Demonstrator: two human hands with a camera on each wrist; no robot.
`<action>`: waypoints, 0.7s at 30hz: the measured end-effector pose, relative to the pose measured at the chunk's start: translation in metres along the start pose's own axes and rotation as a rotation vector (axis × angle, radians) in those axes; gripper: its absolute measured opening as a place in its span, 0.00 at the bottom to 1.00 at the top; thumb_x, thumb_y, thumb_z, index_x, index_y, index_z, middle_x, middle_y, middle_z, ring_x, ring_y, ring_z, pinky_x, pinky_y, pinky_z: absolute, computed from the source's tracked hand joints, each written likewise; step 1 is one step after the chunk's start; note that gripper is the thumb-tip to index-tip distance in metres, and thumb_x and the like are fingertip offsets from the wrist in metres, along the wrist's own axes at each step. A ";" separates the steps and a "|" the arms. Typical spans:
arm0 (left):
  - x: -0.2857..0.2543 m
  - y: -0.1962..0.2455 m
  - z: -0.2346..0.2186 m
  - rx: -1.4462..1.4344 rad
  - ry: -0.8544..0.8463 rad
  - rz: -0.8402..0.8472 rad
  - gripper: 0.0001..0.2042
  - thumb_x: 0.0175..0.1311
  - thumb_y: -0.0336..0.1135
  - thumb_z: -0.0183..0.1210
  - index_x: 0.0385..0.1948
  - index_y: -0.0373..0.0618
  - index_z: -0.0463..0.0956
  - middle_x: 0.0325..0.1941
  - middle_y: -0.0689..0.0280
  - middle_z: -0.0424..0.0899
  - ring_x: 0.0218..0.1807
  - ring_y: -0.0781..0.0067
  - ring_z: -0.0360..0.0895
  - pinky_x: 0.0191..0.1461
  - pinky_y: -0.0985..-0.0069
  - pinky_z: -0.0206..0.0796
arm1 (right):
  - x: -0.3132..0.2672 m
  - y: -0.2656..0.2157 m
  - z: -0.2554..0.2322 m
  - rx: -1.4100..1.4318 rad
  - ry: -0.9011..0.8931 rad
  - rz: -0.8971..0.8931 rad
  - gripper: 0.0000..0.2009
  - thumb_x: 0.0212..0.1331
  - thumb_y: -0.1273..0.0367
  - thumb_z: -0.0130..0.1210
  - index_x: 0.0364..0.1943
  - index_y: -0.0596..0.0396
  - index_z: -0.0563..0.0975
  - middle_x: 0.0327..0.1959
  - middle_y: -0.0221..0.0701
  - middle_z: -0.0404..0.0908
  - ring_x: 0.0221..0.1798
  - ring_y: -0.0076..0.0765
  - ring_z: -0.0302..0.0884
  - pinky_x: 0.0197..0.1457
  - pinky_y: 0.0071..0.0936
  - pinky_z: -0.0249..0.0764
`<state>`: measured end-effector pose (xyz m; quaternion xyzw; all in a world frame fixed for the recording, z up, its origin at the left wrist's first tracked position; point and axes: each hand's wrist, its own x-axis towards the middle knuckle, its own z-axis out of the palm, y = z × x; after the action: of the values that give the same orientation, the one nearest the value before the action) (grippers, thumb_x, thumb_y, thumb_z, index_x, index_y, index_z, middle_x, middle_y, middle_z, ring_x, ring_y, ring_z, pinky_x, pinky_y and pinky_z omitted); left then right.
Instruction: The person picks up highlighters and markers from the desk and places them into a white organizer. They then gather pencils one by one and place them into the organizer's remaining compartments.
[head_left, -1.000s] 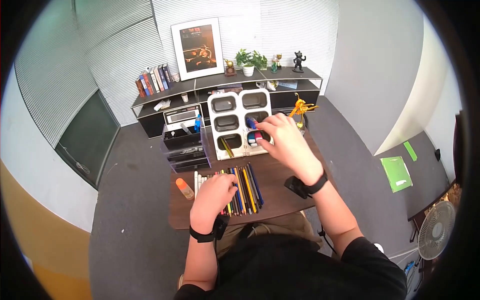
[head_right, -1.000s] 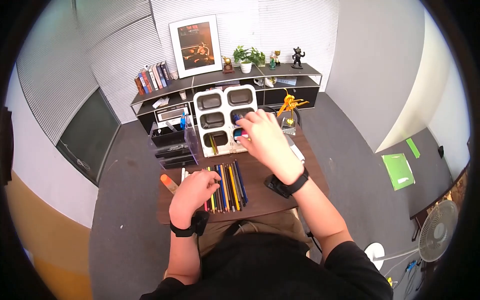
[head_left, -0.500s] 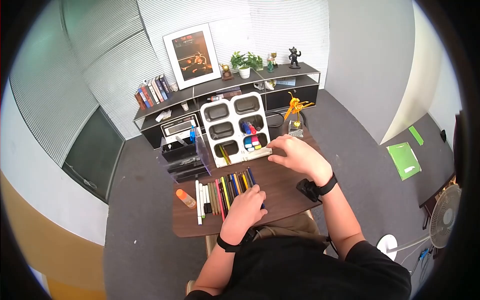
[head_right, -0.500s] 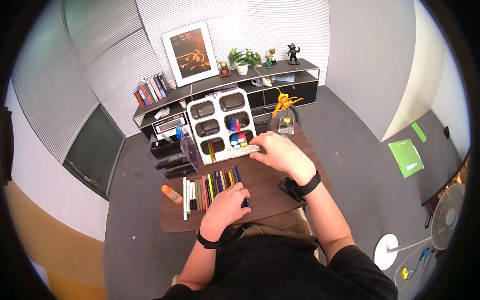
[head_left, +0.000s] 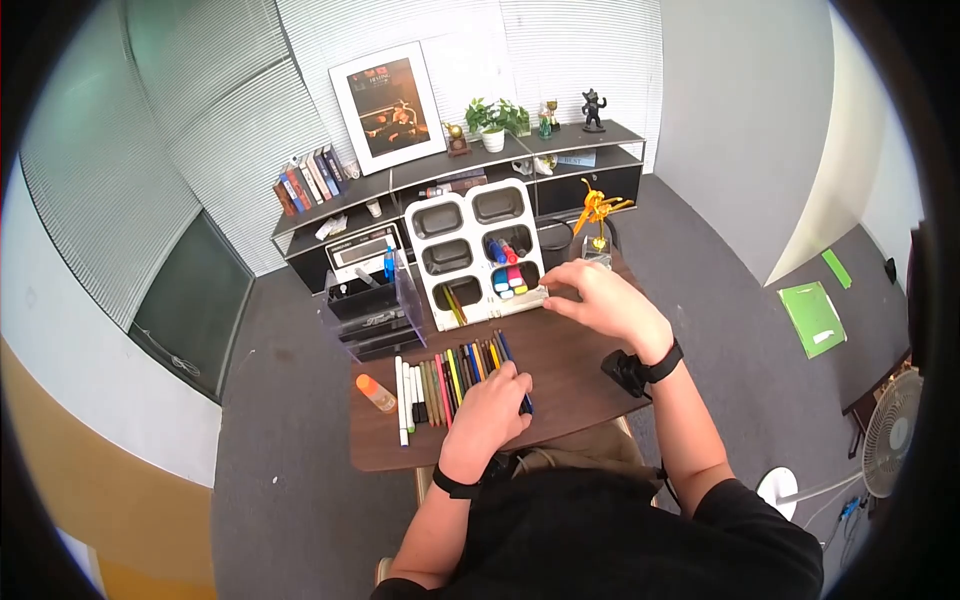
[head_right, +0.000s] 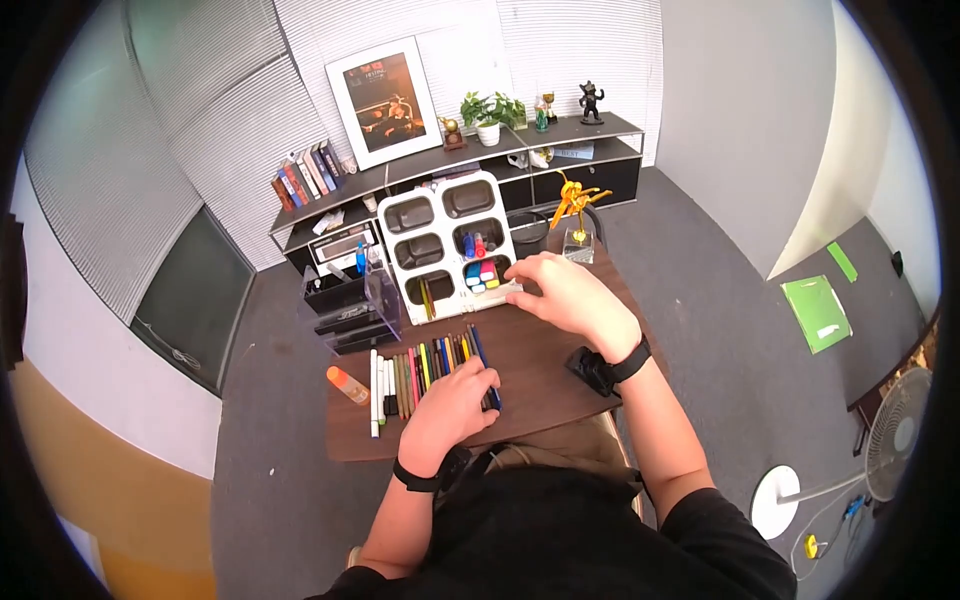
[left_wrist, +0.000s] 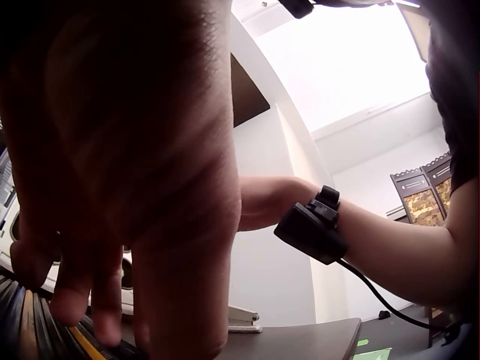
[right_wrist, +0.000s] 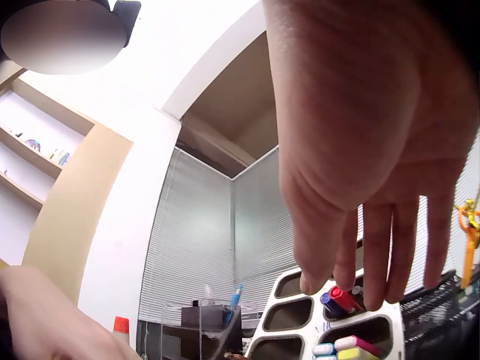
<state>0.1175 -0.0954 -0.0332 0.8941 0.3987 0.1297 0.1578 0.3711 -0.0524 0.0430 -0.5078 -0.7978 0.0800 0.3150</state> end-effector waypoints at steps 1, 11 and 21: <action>-0.001 -0.001 0.000 -0.006 -0.011 -0.005 0.21 0.54 0.32 0.79 0.50 0.43 0.82 0.54 0.56 0.80 0.56 0.47 0.85 0.60 0.54 0.80 | 0.000 0.000 0.000 0.014 -0.009 -0.002 0.16 0.69 0.64 0.69 0.54 0.60 0.86 0.50 0.44 0.91 0.57 0.54 0.87 0.63 0.45 0.80; 0.003 -0.013 0.004 0.016 0.072 0.032 0.26 0.53 0.38 0.82 0.53 0.41 0.82 0.56 0.59 0.80 0.60 0.51 0.84 0.61 0.57 0.80 | 0.001 0.000 0.000 0.034 0.021 -0.021 0.15 0.69 0.67 0.69 0.54 0.62 0.86 0.49 0.45 0.92 0.55 0.52 0.90 0.61 0.43 0.83; 0.011 -0.011 0.008 0.020 0.157 0.121 0.21 0.52 0.37 0.81 0.45 0.38 0.83 0.53 0.59 0.82 0.59 0.53 0.83 0.62 0.57 0.78 | 0.002 0.002 0.000 0.063 0.020 -0.002 0.17 0.70 0.62 0.68 0.55 0.59 0.86 0.49 0.46 0.91 0.55 0.54 0.89 0.61 0.47 0.82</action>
<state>0.1200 -0.0819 -0.0435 0.9050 0.3565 0.2047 0.1092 0.3720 -0.0496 0.0431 -0.4975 -0.7922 0.0997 0.3390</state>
